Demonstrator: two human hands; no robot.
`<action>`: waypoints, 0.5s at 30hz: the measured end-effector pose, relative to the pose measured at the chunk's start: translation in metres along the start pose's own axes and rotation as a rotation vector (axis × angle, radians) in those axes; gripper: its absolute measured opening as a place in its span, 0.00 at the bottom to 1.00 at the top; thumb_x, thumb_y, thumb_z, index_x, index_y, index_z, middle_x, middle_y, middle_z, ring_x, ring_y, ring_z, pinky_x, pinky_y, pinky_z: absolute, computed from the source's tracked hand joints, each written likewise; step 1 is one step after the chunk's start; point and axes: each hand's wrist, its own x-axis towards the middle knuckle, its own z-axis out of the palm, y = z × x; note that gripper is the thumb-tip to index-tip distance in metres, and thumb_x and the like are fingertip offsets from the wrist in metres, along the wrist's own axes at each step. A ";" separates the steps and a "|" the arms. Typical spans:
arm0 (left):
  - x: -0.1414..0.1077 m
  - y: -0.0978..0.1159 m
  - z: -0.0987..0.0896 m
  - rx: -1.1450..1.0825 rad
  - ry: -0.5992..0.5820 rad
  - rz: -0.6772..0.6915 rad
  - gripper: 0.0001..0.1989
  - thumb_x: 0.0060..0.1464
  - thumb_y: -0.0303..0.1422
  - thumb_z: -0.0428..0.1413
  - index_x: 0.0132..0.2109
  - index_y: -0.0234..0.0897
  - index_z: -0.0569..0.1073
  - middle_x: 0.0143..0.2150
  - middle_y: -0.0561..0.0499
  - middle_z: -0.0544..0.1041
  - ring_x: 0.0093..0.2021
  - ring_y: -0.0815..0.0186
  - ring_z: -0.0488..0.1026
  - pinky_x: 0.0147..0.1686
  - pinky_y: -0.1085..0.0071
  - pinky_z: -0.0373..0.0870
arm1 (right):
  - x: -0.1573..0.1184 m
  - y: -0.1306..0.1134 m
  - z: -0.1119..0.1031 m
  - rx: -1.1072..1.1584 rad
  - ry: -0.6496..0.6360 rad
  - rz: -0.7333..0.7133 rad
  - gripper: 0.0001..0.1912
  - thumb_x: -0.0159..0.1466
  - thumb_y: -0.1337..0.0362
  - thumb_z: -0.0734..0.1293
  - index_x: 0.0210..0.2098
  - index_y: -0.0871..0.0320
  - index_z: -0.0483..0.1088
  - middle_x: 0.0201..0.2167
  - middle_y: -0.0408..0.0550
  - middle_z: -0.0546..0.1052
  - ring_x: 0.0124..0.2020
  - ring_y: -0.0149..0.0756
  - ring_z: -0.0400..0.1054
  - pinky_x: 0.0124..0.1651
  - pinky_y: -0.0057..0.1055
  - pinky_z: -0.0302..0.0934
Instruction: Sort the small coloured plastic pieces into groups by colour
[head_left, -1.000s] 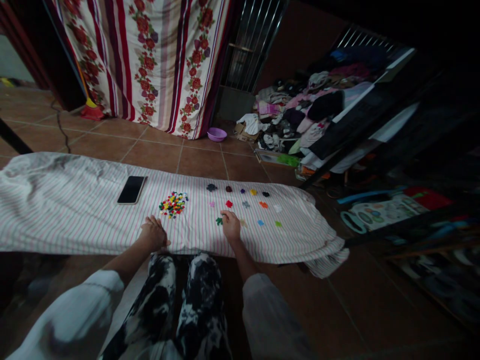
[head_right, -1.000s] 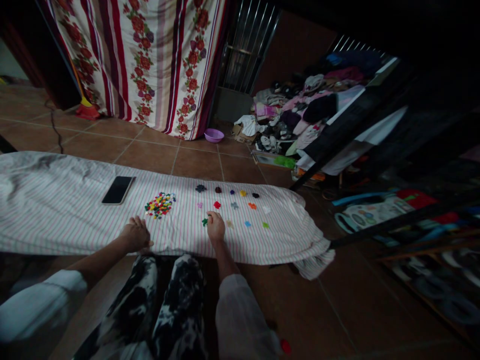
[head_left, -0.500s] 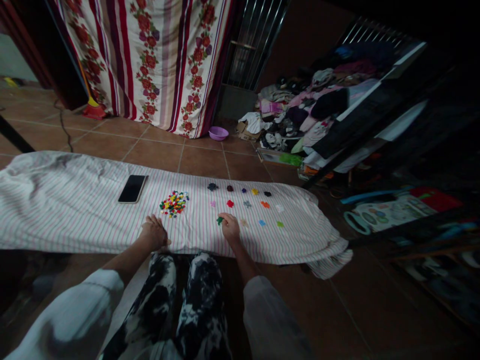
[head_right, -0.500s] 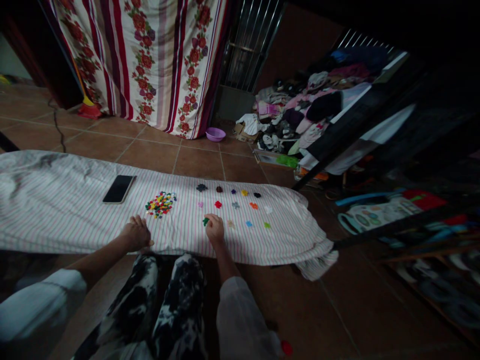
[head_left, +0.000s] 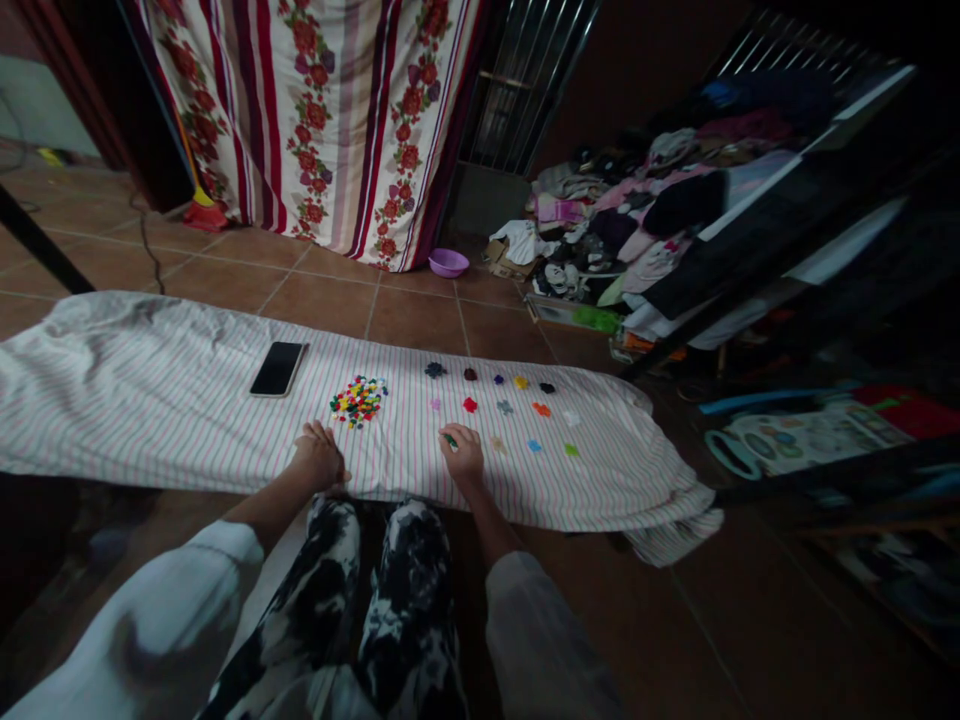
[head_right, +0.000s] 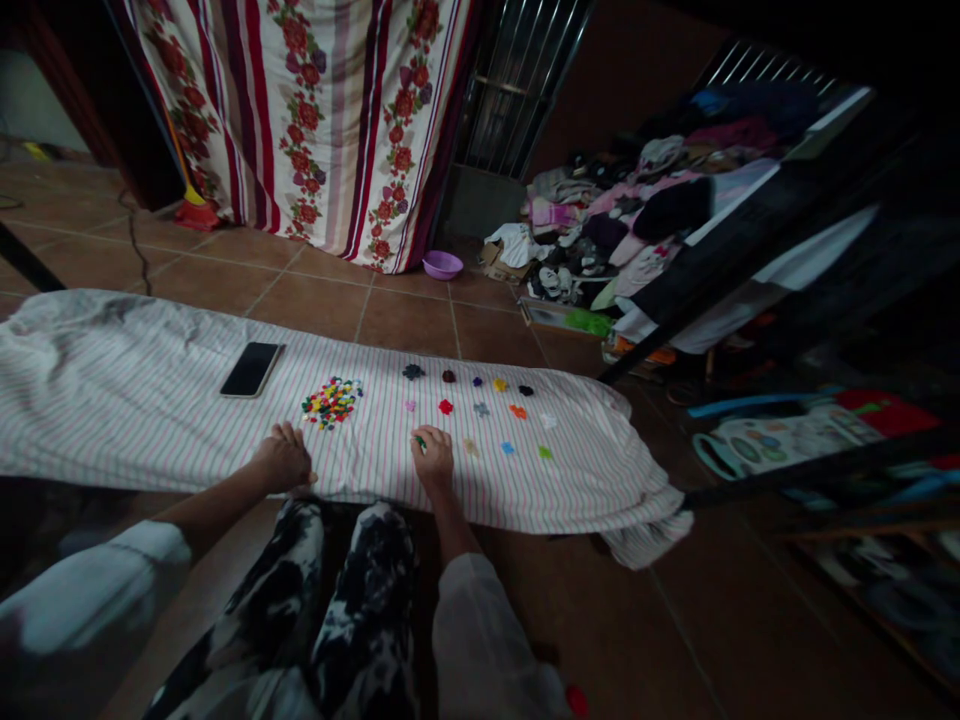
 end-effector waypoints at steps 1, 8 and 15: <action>0.000 0.000 0.000 0.001 0.001 -0.002 0.44 0.58 0.50 0.50 0.66 0.13 0.53 0.66 0.13 0.51 0.67 0.28 0.51 0.53 0.47 0.63 | 0.000 0.000 0.000 -0.001 0.000 -0.002 0.10 0.63 0.66 0.63 0.36 0.55 0.78 0.42 0.50 0.78 0.47 0.39 0.68 0.54 0.37 0.60; -0.001 0.000 -0.001 -0.012 0.006 0.000 0.44 0.57 0.50 0.50 0.66 0.13 0.53 0.66 0.13 0.50 0.66 0.28 0.52 0.53 0.47 0.64 | -0.002 -0.003 0.000 -0.010 0.035 -0.071 0.11 0.63 0.66 0.63 0.39 0.56 0.78 0.41 0.50 0.78 0.45 0.39 0.66 0.53 0.36 0.60; -0.002 0.001 -0.003 0.006 -0.003 -0.008 0.44 0.58 0.49 0.50 0.66 0.13 0.53 0.66 0.13 0.50 0.67 0.29 0.52 0.52 0.47 0.64 | -0.003 0.000 0.002 -0.045 0.047 -0.121 0.10 0.64 0.66 0.64 0.40 0.56 0.78 0.41 0.50 0.78 0.46 0.40 0.65 0.53 0.37 0.60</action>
